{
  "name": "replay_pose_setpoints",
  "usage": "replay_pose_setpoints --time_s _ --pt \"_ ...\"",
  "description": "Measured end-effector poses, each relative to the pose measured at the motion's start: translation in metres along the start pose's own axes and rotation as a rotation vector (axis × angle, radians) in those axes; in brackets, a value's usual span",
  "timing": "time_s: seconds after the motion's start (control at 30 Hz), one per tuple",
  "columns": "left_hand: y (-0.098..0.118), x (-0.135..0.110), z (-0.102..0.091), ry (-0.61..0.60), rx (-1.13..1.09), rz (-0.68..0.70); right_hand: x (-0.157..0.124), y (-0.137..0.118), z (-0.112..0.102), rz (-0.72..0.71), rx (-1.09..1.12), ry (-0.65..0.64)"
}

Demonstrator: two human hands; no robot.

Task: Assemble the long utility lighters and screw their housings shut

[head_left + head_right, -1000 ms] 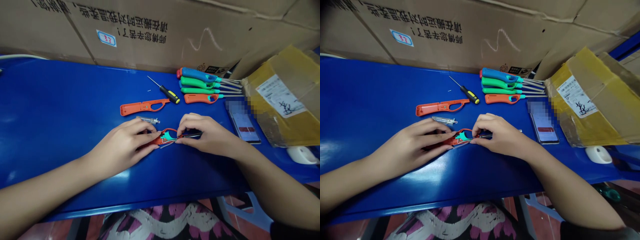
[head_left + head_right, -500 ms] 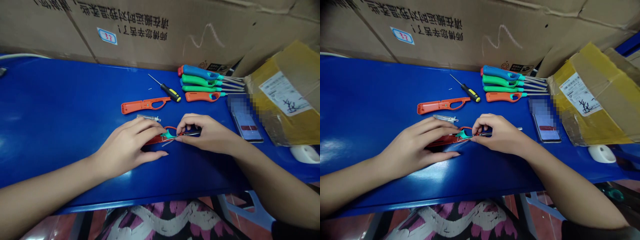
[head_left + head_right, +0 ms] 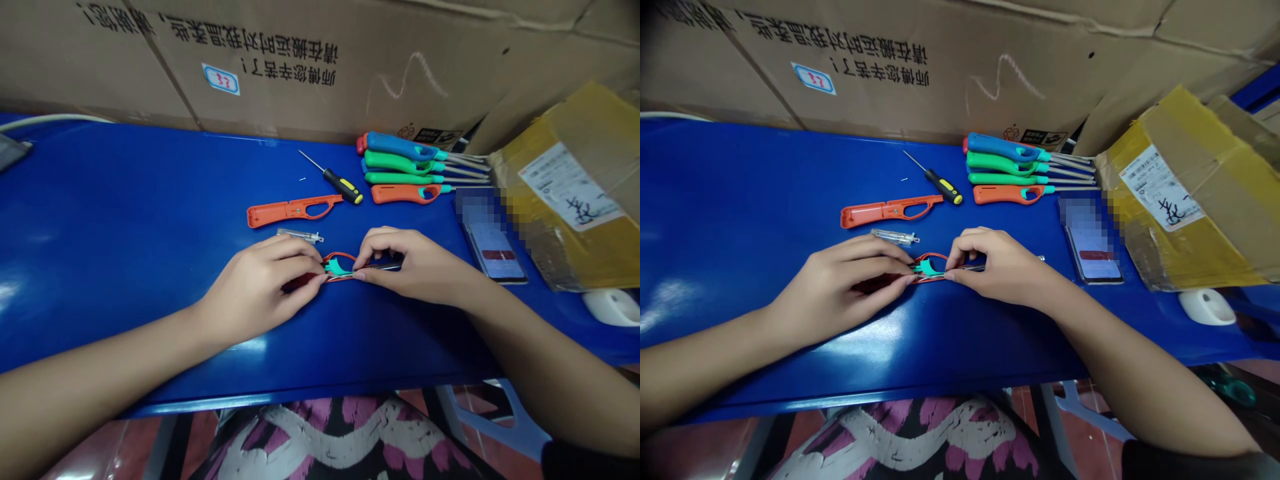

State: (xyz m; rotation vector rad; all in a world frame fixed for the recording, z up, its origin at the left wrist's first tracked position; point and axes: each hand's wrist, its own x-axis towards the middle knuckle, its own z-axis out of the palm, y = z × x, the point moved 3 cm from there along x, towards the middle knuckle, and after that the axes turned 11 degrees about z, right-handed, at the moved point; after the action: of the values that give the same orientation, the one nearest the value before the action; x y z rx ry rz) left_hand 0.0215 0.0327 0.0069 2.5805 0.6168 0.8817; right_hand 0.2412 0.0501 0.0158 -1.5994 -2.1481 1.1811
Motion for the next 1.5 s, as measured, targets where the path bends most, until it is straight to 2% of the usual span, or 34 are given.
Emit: replay_pose_setpoints --time_s 0.27,0.53,0.67,0.83,1.0,1.27,1.5 --pt "0.002 0.003 -0.003 0.08 -0.012 0.011 -0.001 -0.001 0.0 -0.008 -0.018 0.006" --pt "-0.002 0.001 0.0 0.002 0.036 -0.066 -0.001 -0.001 0.0 -0.014 -0.031 0.005" --pt "-0.004 0.001 0.0 -0.017 0.028 -0.079 0.0 0.0 0.004 -0.042 -0.019 0.064" --pt "-0.004 0.0 0.0 -0.021 0.025 -0.081 0.002 0.0 0.008 -0.163 -0.075 0.165" --pt "-0.002 0.0 0.0 -0.015 0.025 -0.06 0.002 -0.003 0.01 -0.301 -0.155 0.163" --pt "-0.003 -0.002 0.002 -0.023 0.03 0.087 0.001 -0.003 0.011 -0.196 -0.086 0.104" --pt "-0.003 -0.002 0.003 -0.008 0.014 0.08 -0.003 -0.005 0.004 -0.162 -0.049 0.026"
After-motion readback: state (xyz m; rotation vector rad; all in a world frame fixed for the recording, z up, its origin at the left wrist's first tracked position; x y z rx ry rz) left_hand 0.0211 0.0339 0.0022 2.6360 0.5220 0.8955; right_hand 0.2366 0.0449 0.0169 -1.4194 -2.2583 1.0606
